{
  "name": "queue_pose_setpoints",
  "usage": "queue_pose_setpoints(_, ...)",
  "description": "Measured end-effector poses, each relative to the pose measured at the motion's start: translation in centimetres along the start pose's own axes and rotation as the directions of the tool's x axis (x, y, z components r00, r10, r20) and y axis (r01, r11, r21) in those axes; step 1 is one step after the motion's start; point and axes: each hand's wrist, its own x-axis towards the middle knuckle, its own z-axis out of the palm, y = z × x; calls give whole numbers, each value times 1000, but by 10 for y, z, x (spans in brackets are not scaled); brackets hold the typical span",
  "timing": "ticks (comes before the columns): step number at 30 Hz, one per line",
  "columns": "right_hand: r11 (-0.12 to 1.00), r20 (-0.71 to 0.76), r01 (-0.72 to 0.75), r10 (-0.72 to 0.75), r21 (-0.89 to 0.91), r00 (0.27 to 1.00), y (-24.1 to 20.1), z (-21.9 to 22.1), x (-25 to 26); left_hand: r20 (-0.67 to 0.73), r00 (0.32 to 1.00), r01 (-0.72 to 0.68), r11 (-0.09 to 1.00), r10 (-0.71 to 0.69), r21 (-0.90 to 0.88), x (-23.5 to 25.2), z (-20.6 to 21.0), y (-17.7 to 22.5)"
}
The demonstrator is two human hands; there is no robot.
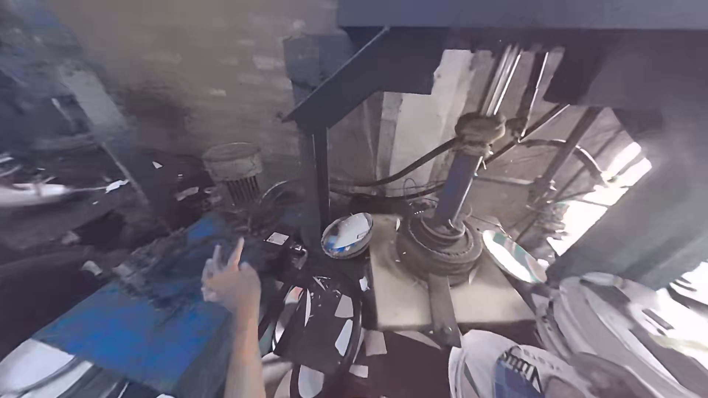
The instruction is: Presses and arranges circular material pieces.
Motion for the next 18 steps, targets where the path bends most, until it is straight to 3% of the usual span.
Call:
queue_pose_setpoints(3, 998, 112, 69, -70, 13, 991, -26, 7, 26, 36, 994, -110, 984, 106, 138, 55, 57, 32)
queue_pose_setpoints(6, 984, 200, 171, -156, -58, 967, -56, 20, 55, 226, 974, -93, 956, 29, 278, 78, 105, 48)
queue_pose_setpoints(11, 902, 188, 256, -200, -347, 962, -68, 52, 104, 382, 923, -77, 945, -54, 319, 81, 109, 49)
queue_pose_setpoints(14, 795, 265, 96, 84, -600, 961, -86, 72, 136, 417, 908, -83, 955, -46, 286, 80, 97, 54)
queue_pose_setpoints(15, 755, 269, 105, 98, -647, 958, -82, 81, 144, 413, 910, -82, 959, -39, 270, 78, 95, 56)
queue_pose_setpoints(18, 687, 236, 278, -157, -671, 959, -55, 107, 154, 443, 894, -63, 960, -67, 272, 78, 94, 57)
